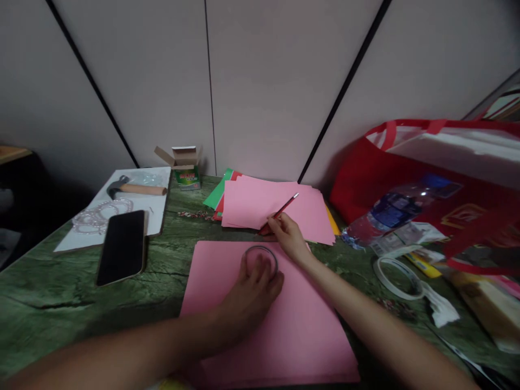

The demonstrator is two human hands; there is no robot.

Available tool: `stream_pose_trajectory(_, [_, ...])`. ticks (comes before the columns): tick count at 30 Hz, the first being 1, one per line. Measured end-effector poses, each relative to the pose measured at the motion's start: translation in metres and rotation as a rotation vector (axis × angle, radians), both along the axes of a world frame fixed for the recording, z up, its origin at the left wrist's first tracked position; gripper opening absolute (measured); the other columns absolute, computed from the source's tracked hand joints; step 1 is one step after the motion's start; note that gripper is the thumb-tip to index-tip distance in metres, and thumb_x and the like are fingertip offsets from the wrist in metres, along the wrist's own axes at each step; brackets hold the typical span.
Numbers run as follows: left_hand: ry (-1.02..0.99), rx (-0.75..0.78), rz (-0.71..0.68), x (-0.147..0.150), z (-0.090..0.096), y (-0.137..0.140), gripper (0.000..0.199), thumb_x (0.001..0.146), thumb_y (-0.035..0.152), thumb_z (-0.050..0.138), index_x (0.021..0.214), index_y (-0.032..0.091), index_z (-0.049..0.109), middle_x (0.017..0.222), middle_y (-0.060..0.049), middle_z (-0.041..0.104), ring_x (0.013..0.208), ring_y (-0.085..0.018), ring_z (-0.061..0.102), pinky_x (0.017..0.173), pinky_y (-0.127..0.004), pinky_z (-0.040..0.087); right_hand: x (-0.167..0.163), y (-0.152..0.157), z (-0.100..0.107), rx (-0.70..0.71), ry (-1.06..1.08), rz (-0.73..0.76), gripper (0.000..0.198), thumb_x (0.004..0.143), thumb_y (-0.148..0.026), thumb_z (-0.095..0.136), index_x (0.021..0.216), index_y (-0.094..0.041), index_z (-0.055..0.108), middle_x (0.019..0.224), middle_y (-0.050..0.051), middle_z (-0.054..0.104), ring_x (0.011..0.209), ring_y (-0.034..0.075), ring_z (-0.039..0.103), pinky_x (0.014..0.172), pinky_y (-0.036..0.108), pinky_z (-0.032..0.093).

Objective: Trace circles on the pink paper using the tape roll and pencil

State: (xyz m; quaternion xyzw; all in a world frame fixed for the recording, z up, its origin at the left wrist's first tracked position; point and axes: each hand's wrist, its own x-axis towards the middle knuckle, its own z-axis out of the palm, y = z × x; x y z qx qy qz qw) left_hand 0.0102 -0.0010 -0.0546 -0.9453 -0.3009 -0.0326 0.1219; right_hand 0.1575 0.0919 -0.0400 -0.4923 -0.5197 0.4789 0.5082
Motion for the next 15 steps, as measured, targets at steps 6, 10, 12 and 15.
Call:
stream_pose_trajectory(6, [-0.022, -0.025, 0.020, -0.002, -0.006, -0.001, 0.049, 0.086, 0.017, 0.037, 0.134, 0.006, 0.039, 0.137, -0.024, 0.040, 0.128, -0.039, 0.035, 0.093, -0.066, 0.031, -0.020, 0.007, -0.015, -0.081, -0.040, 0.066, 0.032, 0.079, -0.052, 0.055, 0.078, -0.022, 0.044, 0.062, 0.000, 0.064, 0.057, 0.018, 0.064, 0.052, 0.032, 0.053])
stream_pose_trajectory(10, [-0.033, 0.014, 0.053, 0.001, -0.010, -0.003, 0.048, 0.087, 0.017, 0.034, 0.133, 0.006, 0.042, 0.137, -0.024, 0.041, 0.126, -0.038, 0.038, 0.092, -0.066, 0.033, -0.025, 0.009, -0.012, -0.082, -0.076, 0.100, 0.027, 0.081, -0.048, 0.053, 0.080, -0.022, 0.045, 0.062, -0.001, 0.063, 0.057, 0.017, 0.064, 0.054, 0.031, 0.052])
stream_pose_trajectory(12, [-0.034, 0.046, 0.059, 0.002, -0.013, -0.003, 0.048, 0.087, 0.017, 0.034, 0.132, 0.004, 0.043, 0.135, -0.025, 0.043, 0.125, -0.039, 0.039, 0.091, -0.065, 0.034, -0.027, 0.010, -0.011, -0.034, -0.152, 0.117, 0.024, 0.082, -0.046, 0.051, 0.079, -0.022, 0.046, 0.063, -0.001, 0.061, 0.058, 0.017, 0.062, 0.055, 0.031, 0.051])
stream_pose_trajectory(15, [-0.039, 0.071, 0.051, 0.003, -0.016, -0.003, 0.047, 0.087, 0.017, 0.034, 0.130, 0.001, 0.045, 0.131, -0.027, 0.046, 0.123, -0.040, 0.041, 0.091, -0.066, 0.034, -0.030, 0.011, -0.008, 0.067, -0.342, 0.125, 0.023, 0.082, -0.043, 0.050, 0.075, -0.022, 0.046, 0.064, -0.001, 0.058, 0.059, 0.015, 0.057, 0.055, 0.028, 0.046])
